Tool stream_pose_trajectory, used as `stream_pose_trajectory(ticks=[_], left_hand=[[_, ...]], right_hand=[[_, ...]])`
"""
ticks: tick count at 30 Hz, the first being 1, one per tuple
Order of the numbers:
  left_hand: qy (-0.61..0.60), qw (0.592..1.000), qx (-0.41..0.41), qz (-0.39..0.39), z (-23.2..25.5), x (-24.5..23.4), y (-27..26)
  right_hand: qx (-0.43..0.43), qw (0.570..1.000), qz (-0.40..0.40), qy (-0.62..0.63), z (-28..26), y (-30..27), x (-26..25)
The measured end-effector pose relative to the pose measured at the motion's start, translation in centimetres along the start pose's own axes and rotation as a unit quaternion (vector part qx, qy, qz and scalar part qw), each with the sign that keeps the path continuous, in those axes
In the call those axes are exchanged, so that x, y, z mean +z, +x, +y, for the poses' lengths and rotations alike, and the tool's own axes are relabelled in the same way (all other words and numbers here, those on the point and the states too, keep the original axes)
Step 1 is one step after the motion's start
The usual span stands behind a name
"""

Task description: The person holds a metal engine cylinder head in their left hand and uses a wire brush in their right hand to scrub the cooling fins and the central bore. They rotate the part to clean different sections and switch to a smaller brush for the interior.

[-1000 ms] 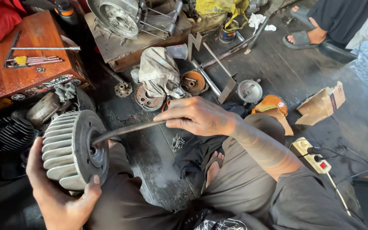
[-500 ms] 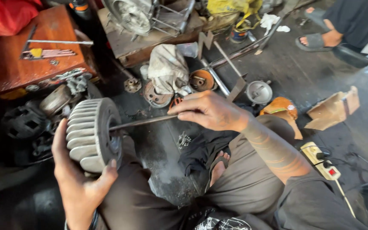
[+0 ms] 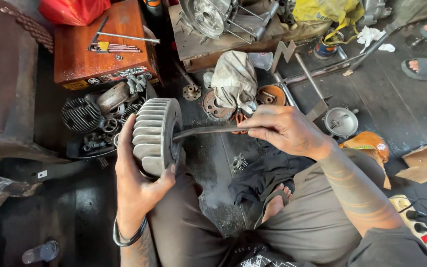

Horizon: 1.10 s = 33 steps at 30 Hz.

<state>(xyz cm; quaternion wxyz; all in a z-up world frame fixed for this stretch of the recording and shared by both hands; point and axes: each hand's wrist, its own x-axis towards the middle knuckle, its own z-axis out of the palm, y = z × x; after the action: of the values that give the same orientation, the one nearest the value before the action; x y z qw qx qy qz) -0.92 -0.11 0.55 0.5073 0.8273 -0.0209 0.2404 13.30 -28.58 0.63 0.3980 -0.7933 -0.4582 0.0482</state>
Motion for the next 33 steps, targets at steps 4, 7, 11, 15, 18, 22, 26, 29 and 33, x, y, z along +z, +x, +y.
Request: stream_pose_trajectory(ticks=[4, 7, 11, 15, 18, 22, 26, 29, 33], left_hand=[[0.004, 1.0, -0.001, 0.005, 0.0, 0.0, 0.0], [0.007, 1.0, 0.001, 0.007, -0.3, -0.1, -0.1], [0.005, 1.0, -0.004, 0.007, -0.4, -0.2, -0.1], [-0.003, 1.0, -0.012, 0.012, -0.3, -0.2, -0.2], [-0.019, 0.999, -0.027, 0.01, -0.5, -0.2, -0.2], [-0.028, 0.999, -0.03, 0.005, -0.7, -0.3, -0.3], [-0.034, 0.998, -0.048, 0.003, -0.8, -0.3, -0.4], [-0.042, 0.998, -0.039, -0.003, -1.1, -0.2, -0.5], [-0.058, 0.997, -0.045, -0.012, -0.8, -0.1, -0.3]], right_hand=[[-0.003, 0.999, -0.04, 0.0, 0.0, 0.1, 0.1], [-0.014, 1.0, -0.02, -0.011, 0.0, 0.0, 0.3], [0.006, 0.999, -0.053, 0.01, -0.5, -0.1, 0.4], [0.012, 1.0, 0.017, 0.013, 0.1, 0.0, 0.4], [0.022, 0.997, -0.063, 0.037, 0.0, 0.1, 0.3], [0.022, 0.999, -0.032, 0.002, 0.2, 0.0, 0.7], [0.027, 0.995, -0.071, 0.057, -0.5, -0.2, 0.9], [0.023, 1.0, -0.016, 0.003, 0.6, -0.1, 0.9], [0.018, 0.999, -0.031, 0.013, 0.6, -0.3, 0.6]])
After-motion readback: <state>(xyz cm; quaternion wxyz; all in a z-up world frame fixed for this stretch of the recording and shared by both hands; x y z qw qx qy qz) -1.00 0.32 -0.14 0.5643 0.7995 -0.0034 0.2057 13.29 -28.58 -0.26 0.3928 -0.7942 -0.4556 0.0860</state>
